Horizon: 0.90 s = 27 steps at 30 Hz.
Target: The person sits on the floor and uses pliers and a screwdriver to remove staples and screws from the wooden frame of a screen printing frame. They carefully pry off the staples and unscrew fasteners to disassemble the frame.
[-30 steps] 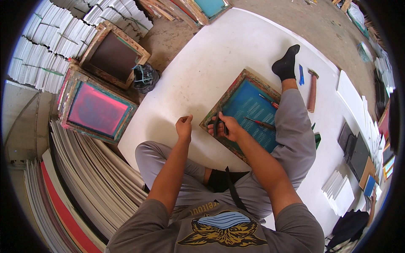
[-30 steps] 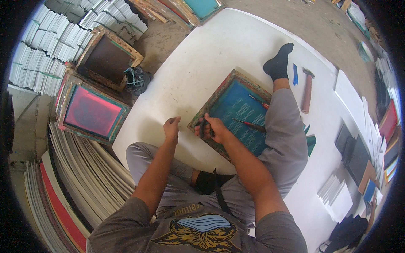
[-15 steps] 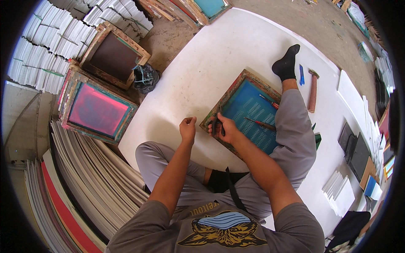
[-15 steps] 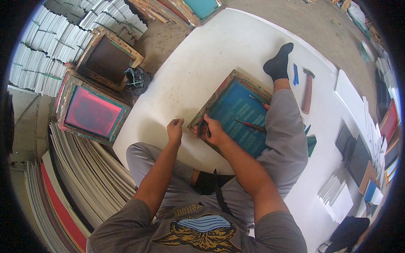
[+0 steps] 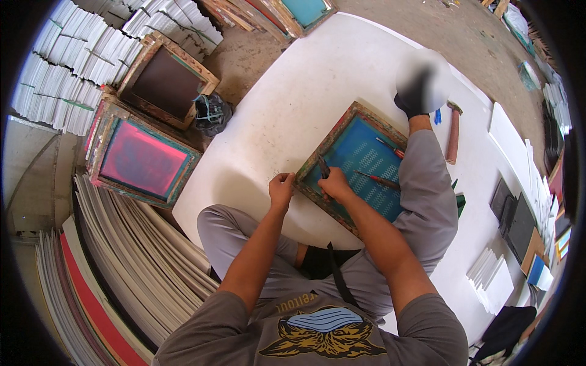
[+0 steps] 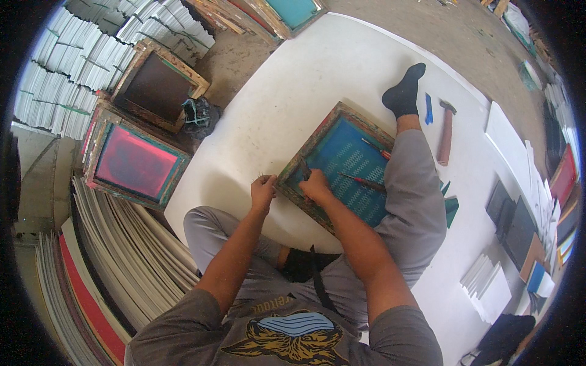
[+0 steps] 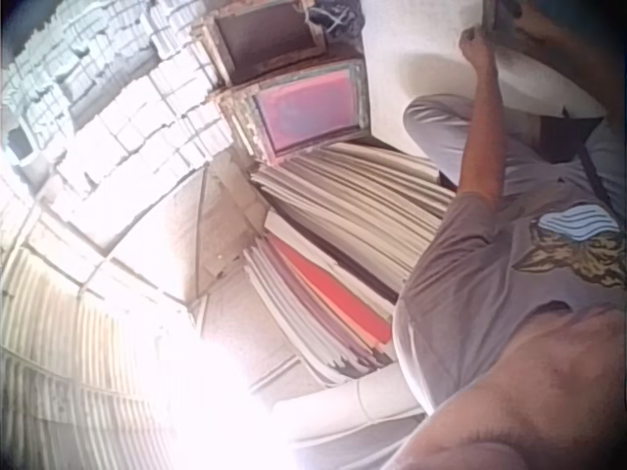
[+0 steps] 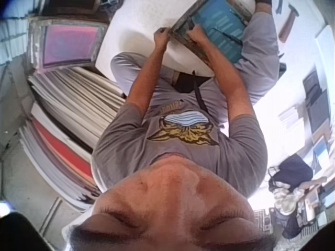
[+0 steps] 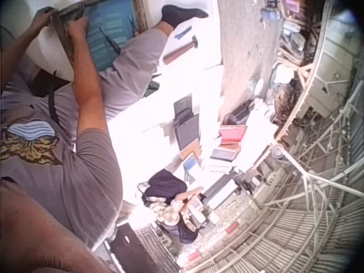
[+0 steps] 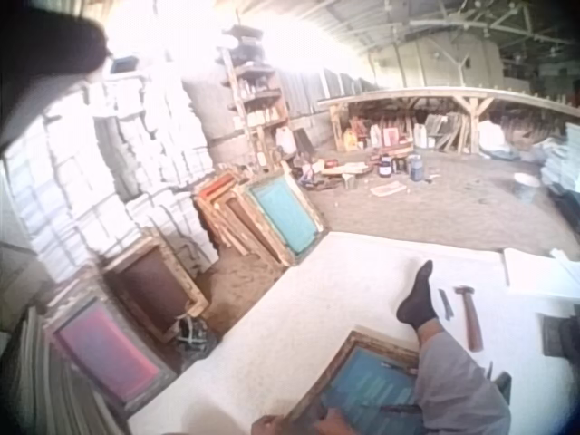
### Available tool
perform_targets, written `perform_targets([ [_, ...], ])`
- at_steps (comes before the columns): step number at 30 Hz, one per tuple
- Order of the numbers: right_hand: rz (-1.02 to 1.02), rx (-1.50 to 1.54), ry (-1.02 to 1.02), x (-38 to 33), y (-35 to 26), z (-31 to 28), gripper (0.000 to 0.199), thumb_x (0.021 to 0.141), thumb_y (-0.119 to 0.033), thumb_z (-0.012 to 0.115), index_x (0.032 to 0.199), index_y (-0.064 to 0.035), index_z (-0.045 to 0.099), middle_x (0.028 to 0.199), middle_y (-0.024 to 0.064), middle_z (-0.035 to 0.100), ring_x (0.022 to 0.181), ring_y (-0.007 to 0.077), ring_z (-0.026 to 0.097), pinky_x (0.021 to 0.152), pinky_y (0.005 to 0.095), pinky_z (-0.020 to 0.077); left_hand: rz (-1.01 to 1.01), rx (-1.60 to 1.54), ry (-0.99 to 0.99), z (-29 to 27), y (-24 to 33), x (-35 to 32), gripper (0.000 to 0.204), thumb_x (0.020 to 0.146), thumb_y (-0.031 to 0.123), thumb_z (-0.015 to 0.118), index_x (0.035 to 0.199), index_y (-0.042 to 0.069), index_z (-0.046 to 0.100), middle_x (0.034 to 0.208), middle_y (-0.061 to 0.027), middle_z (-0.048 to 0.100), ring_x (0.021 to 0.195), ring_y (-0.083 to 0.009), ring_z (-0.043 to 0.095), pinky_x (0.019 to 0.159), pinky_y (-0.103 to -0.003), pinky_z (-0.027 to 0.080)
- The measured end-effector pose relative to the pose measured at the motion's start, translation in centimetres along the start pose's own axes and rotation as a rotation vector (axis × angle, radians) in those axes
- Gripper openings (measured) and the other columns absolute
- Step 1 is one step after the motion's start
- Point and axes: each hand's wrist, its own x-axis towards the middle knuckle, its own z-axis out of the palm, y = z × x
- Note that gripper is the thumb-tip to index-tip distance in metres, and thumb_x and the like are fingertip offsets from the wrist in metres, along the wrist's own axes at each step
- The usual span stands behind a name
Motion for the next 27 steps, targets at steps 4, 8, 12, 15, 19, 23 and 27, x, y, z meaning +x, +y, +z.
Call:
perform_targets([
  [4, -0.201, -0.414, 0.179, 0.2, 0.9, 0.1, 0.02, 0.084, -0.008, 0.068, 0.099, 0.0031, 0.06, 0.081, 0.0217, 0.068, 0.071, 0.035, 0.069, 0.061, 0.0473, 0.0543, 0.038, -0.046, 0.009, 0.1, -0.1, -0.2, 0.03, 0.093, 0.026, 0.072, 0.099, -0.003, 0.071, 0.084, -0.0082, 0.068, 0.061, -0.0128, 0.062, 0.051, -0.028, 0.052],
  [8, -0.185, -0.627, 0.181, -0.2, -0.1, -0.1, 0.029, 0.083, -0.011, 0.07, 0.108, -0.0003, 0.063, 0.095, 0.0232, 0.071, 0.094, 0.0443, 0.068, 0.079, 0.0541, 0.0554, 0.045, -0.053, 0.006, 0.1, 0.0, -0.5, 0.031, 0.094, 0.027, 0.071, 0.098, -0.004, 0.071, 0.083, -0.0084, 0.067, 0.061, -0.013, 0.061, 0.052, -0.029, 0.052],
  [12, -0.304, -0.729, 0.041, -1.5, -1.9, 0.7, 0.031, 0.084, -0.015, 0.067, 0.112, -0.0033, 0.063, 0.096, 0.0219, 0.072, 0.094, 0.0427, 0.069, 0.081, 0.0543, 0.0557, 0.062, -0.086, 0.04, -0.7, 0.4, -0.3, 0.036, 0.097, 0.031, 0.066, 0.099, -0.004, 0.071, 0.081, -0.0079, 0.067, 0.057, -0.0118, 0.055, 0.049, -0.027, 0.044],
  [15, -0.39, -0.78, -0.054, -2.5, -3.0, 0.7, 0.032, 0.087, -0.023, 0.067, 0.112, -0.0041, 0.063, 0.095, 0.0217, 0.072, 0.093, 0.0425, 0.069, 0.081, 0.0545, 0.0554, -0.011, -0.213, -0.106, -1.6, 2.3, -0.5, 0.036, 0.099, 0.032, 0.061, 0.101, -0.003, 0.071, 0.084, -0.0071, 0.067, 0.056, -0.0106, 0.051, 0.048, -0.026, 0.039],
  [19, -0.41, -0.806, -0.13, -3.4, -3.9, 0.6, 0.032, 0.091, -0.029, 0.063, 0.111, -0.004, 0.063, 0.096, 0.0217, 0.072, 0.095, 0.0419, 0.069, 0.082, 0.0545, 0.0549, -0.121, -0.321, -0.276, -2.4, 2.8, 0.1, 0.029, 0.099, 0.026, 0.06, 0.101, -0.001, 0.07, 0.085, -0.0061, 0.067, 0.057, -0.0099, 0.05, 0.048, -0.025, 0.037],
  [23, -0.362, -0.768, -0.196, -4.0, -5.0, 0.3, 0.039, 0.096, -0.038, 0.061, 0.111, -0.0017, 0.064, 0.099, 0.0224, 0.072, 0.097, 0.0423, 0.069, 0.084, 0.0542, 0.054, -0.17, -0.4, -0.276, -2.8, 2.4, 0.4, 0.024, 0.097, 0.021, 0.063, 0.101, -0.001, 0.068, 0.084, -0.0057, 0.065, 0.057, -0.0101, 0.049, 0.048, -0.025, 0.037],
  [27, -0.343, -0.393, -0.249, -0.9, -1.8, -0.1, 0.045, 0.099, -0.046, 0.058, 0.106, -0.0018, 0.062, 0.088, 0.0192, 0.072, 0.082, 0.0357, 0.072, 0.071, 0.0461, 0.0578, -0.159, -0.37, -0.14, -2.4, 2.3, 1.0, 0.024, 0.094, 0.021, 0.067, 0.101, -0.002, 0.068, 0.083, -0.0062, 0.065, 0.053, -0.0101, 0.048, 0.047, -0.025, 0.037],
])
